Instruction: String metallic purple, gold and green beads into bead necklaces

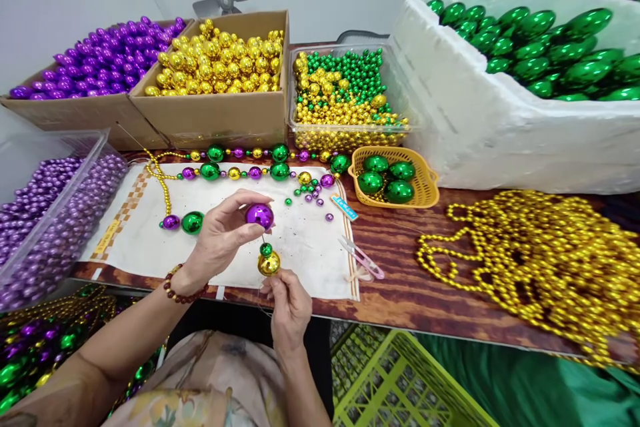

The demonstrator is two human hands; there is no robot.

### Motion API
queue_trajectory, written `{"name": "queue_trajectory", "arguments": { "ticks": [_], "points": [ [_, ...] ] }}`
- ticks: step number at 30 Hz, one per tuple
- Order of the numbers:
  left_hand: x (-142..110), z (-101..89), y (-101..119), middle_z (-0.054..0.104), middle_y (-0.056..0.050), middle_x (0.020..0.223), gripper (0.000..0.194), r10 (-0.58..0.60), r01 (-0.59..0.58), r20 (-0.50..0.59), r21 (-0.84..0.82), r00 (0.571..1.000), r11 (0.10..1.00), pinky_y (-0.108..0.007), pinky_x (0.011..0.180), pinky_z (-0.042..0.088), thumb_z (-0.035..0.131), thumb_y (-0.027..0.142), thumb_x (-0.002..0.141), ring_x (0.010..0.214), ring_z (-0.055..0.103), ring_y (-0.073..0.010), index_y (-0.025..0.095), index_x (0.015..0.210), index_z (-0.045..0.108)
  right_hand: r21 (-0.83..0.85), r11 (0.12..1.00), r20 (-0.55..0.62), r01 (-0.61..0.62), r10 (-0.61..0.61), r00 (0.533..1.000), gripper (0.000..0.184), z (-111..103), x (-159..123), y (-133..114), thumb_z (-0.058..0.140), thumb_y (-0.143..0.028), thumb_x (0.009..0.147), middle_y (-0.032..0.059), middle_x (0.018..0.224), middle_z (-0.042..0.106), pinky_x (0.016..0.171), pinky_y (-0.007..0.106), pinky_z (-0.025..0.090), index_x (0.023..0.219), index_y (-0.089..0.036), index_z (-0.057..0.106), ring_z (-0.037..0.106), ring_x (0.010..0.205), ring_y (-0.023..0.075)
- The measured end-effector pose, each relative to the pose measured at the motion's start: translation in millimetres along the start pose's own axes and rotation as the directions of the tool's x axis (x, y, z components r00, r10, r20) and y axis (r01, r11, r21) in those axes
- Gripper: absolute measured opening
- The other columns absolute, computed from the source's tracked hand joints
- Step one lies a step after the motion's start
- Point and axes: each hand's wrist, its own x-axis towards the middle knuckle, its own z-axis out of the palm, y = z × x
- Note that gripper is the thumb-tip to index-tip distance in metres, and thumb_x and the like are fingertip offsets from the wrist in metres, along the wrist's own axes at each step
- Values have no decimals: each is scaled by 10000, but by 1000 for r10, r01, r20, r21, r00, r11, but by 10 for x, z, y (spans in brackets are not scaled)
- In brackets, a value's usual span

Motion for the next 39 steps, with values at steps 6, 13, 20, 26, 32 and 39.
{"name": "queue_trajectory", "arguments": {
  "ticks": [6,13,20,26,32,39],
  "points": [
    [21,-13,-77,677,-14,917,269,-80,71,-72,-115,994,991,-200,721,573,846,288,794,794,649,-100,231,1041,756,104,989,-86,-105,114,990,233,46,-7,-12,630,-361,943,-1,635,641,522,243,474,802,-176,653,595,531,131],
    [28,-10,-75,687,-18,924,306,-66,59,-112,-69,991,996,-206,715,575,868,288,757,789,636,-101,211,1021,732,138,981,-41,-139,146,988,240,66,-19,-13,628,-368,946,4,644,650,514,240,489,798,-179,642,608,538,134],
    [87,-9,-46,684,-8,927,347,-117,98,-123,-151,985,984,-254,696,597,896,333,709,734,684,-111,198,960,698,126,984,-33,-128,133,991,230,137,-23,-50,621,-348,957,-1,638,652,539,243,519,809,-176,652,602,532,125],
    [87,-55,-62,699,-18,958,312,-137,116,-119,-170,983,979,-273,724,581,837,361,794,758,698,-116,217,1042,711,227,951,-5,-207,214,977,223,168,16,-62,676,-366,913,4,661,680,503,224,515,799,-175,659,633,529,126],
    [120,-62,-61,697,-3,898,305,-164,137,-95,-237,982,962,-229,658,559,851,357,782,704,691,-102,219,1030,739,228,937,163,-263,229,960,216,135,-57,-55,717,-382,894,15,679,712,520,218,528,831,-180,667,652,539,127],
    [67,-36,51,733,-71,1140,291,-134,139,42,-157,990,978,-266,753,605,753,369,884,864,736,-156,237,1143,735,192,959,38,-208,205,978,243,141,18,-19,663,-376,929,-5,614,655,487,201,455,782,-184,638,576,509,107]
  ]
}}
